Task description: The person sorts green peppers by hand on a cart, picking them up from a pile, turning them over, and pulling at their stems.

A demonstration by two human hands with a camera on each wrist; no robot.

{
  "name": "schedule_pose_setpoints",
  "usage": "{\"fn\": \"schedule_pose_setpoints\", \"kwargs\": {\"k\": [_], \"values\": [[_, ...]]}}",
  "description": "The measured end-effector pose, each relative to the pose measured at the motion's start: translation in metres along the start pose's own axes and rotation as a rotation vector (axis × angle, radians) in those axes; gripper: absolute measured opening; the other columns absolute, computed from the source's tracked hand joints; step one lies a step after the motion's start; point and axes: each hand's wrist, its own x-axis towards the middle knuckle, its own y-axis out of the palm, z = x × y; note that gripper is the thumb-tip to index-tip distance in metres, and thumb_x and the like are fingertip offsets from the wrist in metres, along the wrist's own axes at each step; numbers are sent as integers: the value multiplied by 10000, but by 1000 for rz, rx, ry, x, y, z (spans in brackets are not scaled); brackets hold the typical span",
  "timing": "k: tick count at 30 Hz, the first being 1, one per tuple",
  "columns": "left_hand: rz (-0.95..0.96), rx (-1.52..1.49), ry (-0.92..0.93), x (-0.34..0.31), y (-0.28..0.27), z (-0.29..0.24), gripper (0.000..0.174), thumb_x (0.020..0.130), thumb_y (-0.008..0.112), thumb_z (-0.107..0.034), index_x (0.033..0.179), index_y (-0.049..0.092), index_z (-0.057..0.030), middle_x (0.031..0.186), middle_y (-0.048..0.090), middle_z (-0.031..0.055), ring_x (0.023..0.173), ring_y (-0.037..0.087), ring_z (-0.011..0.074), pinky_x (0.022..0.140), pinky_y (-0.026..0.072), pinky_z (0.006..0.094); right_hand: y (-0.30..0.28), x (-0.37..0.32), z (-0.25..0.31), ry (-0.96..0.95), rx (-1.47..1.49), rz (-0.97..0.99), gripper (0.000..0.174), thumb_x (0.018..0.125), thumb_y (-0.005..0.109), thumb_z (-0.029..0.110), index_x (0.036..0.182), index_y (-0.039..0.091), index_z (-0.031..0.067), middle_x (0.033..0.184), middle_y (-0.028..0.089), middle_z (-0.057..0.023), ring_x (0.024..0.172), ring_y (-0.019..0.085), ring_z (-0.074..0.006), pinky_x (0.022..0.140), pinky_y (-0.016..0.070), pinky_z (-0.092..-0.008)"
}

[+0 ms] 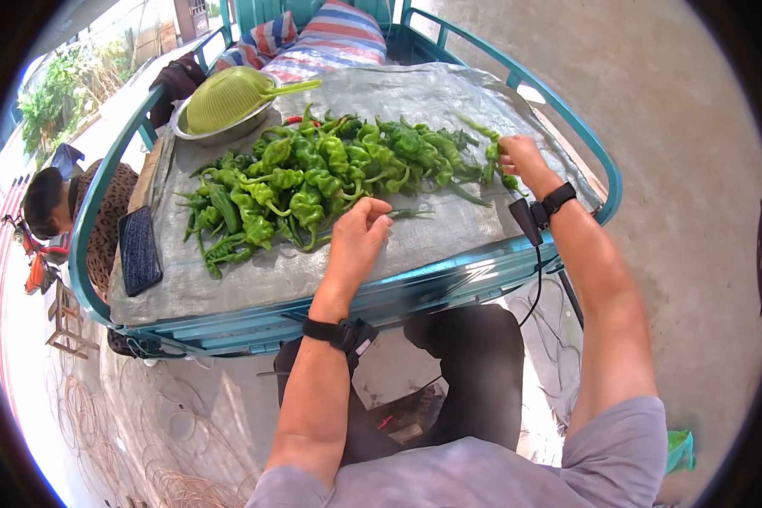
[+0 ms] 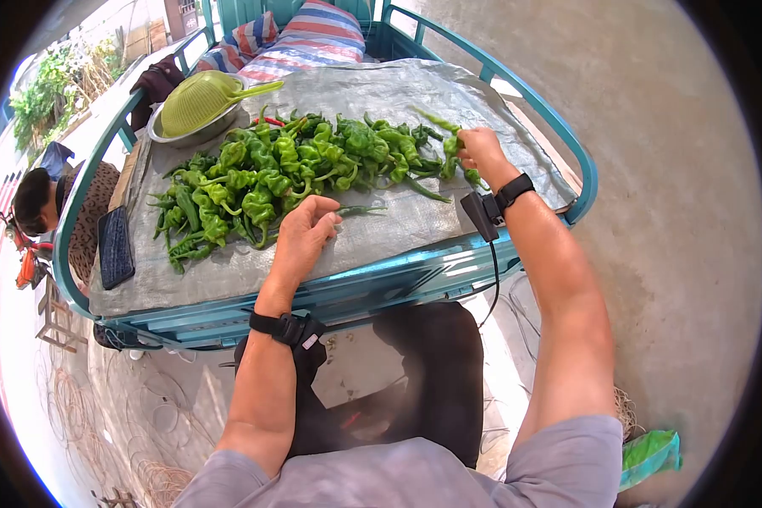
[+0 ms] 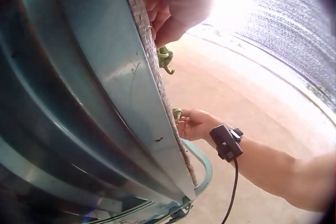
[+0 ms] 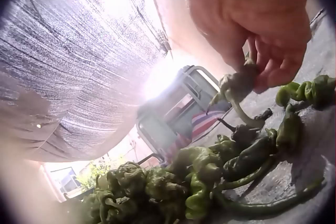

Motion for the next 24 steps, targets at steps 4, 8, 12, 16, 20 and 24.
{"fn": "schedule_pose_setpoints", "kwargs": {"k": [4,8,12,16,20,24], "values": [[1,3,-8,0,0,-2,201,937,558,-119,1102,617,-20,913,680,51,753,594,97,646,472,250,19,-15,-4,-336,-431,-349,291,836,628,188,1065,644,9,892,700,-147,831,681,-258,753,524,-388],[-6,31,4,0,0,0,202,936,562,-120,1104,617,-21,911,679,53,755,594,101,651,473,253,42,-48,17,-478,-597,-186,318,874,610,288,1109,655,79,974,711,-135,959,668,-305,810,509,-414],[-3,15,22,-2,0,1,207,933,570,-121,1107,617,-20,910,679,55,756,595,105,655,472,255,83,-93,21,-470,-696,-180,342,860,639,300,1123,656,81,1020,708,-126,989,659,-312,831,499,-423],[-1,37,0,-2,1,-1,206,929,576,-116,1101,618,-11,905,679,57,755,589,108,676,475,256,95,-90,3,-443,-597,-269,403,841,664,293,1177,647,71,1030,703,-129,983,662,-307,838,496,-429],[-26,109,49,1,4,3,206,914,586,-90,1092,619,7,875,676,57,744,579,102,682,474,253,93,-87,-2,-419,-540,-242,478,814,681,286,1218,629,35,956,699,-132,915,672,-301,800,511,-411],[-41,179,29,1,6,1,190,917,586,-84,1078,625,8,865,677,51,723,574,98,674,476,251,102,-70,-30,-412,-133,-246,454,790,683,218,1195,634,18,896,694,-112,811,678,-219,741,526,-353]]}}
